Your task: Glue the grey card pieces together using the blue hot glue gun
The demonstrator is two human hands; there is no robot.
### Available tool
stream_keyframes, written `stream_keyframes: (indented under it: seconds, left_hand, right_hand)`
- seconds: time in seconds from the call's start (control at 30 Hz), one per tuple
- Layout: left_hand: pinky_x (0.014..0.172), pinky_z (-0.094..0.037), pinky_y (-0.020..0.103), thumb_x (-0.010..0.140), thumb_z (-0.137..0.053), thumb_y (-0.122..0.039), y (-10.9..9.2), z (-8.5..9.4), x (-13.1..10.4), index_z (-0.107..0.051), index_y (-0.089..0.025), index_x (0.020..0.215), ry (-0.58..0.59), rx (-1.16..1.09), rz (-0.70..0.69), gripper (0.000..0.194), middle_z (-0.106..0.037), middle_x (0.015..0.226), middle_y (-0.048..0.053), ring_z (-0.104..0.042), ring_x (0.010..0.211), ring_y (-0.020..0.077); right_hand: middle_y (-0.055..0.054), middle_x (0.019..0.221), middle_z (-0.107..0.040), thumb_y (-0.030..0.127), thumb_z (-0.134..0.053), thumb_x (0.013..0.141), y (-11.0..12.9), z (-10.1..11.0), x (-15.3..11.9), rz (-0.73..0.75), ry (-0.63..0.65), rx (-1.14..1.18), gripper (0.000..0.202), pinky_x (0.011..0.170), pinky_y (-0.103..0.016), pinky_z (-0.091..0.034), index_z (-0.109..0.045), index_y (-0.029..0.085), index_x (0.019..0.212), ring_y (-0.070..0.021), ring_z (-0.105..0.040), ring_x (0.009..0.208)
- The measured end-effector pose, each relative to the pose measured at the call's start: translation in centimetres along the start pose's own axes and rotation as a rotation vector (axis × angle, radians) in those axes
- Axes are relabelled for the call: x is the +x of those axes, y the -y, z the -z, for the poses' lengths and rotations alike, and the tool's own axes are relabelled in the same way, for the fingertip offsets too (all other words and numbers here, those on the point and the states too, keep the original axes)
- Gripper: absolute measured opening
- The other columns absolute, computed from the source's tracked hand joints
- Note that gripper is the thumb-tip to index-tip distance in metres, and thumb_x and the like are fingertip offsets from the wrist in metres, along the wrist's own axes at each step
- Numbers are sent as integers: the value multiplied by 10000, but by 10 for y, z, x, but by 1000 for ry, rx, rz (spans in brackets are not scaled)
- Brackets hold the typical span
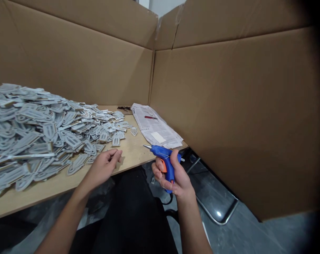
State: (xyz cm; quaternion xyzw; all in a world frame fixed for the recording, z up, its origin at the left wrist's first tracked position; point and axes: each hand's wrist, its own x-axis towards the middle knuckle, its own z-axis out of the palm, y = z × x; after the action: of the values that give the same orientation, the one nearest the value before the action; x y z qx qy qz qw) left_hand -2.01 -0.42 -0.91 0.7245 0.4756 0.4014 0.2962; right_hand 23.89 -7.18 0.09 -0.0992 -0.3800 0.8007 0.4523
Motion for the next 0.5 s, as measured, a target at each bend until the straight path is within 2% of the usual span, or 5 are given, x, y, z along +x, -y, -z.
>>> stream_keyframes:
  seconds: [0.1, 0.2, 0.37, 0.43, 0.5]
  left_hand:
    - [576, -360, 266, 977, -494, -554, 1, 0, 2, -592, -196, 691, -2, 1, -10, 470, -537, 645, -1, -494, 626, 162]
    - [597, -384, 272, 963, -519, -539, 4, -2, 3, -637, -191, 729, -2, 9, -14, 436, -595, 678, 17, -530, 657, 175]
    - [616, -392, 270, 930, -599, -479, 5, -6, 1, -631, -195, 812, -8, 58, -42, 309, -595, 706, 3, -536, 663, 167]
    - [615, -397, 271, 933, -602, -465, -1, -9, 3, -640, -198, 856, 59, 74, -59, 280, -604, 715, 2, -548, 667, 170]
    - [621, -406, 275, 938, -593, -454, -11, -14, 10, -652, -202, 873, 124, 97, -94, 266, -635, 736, 10, -571, 678, 176]
  right_hand:
    - [-13, 745, -605, 803, -550, 951, 0, 4, -2, 14, -12, -4, 669, 267, -97, -275, -555, 148, 811, -23, -411, 346]
    - [-20, 748, -622, 821, -575, 923, 2, 9, -7, 21, -117, -87, 676, 279, -111, -300, -590, 150, 838, -48, -472, 376]
    - [-59, 712, -683, 785, -738, 831, 14, 23, -21, 132, -536, -342, 649, 357, -135, -399, -615, 150, 870, -111, -596, 466]
    - [-85, 721, -711, 773, -772, 806, 18, 33, -27, 186, -687, -399, 652, 360, -141, -403, -614, 147, 896, -123, -609, 469]
    - [-110, 737, -729, 778, -786, 785, 21, 42, -30, 212, -778, -421, 671, 354, -141, -397, -609, 144, 916, -130, -618, 468]
